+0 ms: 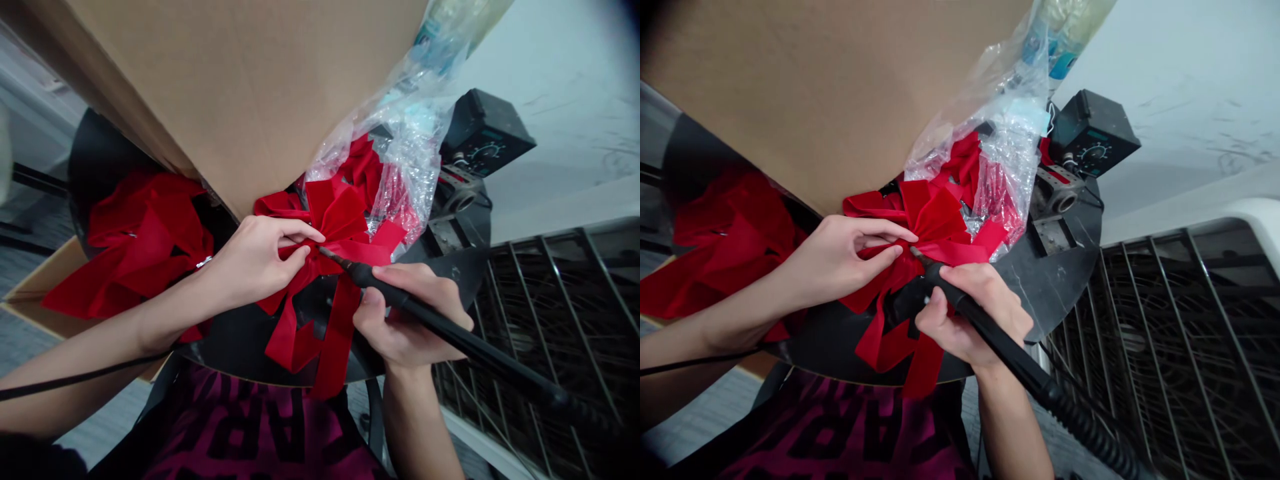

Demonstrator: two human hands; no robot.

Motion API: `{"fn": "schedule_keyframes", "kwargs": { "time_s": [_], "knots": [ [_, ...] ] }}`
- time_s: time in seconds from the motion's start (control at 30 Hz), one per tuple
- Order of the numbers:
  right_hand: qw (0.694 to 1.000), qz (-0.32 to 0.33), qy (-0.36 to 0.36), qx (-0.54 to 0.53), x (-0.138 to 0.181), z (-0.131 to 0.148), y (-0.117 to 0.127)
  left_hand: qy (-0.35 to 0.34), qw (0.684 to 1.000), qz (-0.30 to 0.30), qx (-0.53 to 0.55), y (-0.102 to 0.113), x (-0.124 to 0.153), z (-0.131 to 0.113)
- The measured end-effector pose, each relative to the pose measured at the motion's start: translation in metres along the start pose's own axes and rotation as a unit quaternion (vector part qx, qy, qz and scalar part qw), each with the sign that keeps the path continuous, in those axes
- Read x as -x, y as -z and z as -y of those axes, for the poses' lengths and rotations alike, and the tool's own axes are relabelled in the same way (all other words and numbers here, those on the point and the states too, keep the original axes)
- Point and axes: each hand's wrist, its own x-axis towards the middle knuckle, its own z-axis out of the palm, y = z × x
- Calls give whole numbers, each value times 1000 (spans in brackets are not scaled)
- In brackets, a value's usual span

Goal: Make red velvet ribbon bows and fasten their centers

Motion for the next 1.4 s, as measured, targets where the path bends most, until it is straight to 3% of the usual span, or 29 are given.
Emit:
{"fn": "schedule_keyframes", "kwargs": {
  "time_s": [0.47,0.7,0.97,1.4],
  "knots": [
    [999,39,-9,23,-1,4,2,-4,1000,1,-13,-1,1,1],
    [996,-64,51,47,1,4,3,-4,1000,4,-5,-4,1,-4],
    [999,-22,16,28,4,9,2,-10,1000,5,-19,-4,0,-3],
    [998,59,28,-4,2,5,4,15,999,-6,-47,-3,1,-1]
  ]
}}
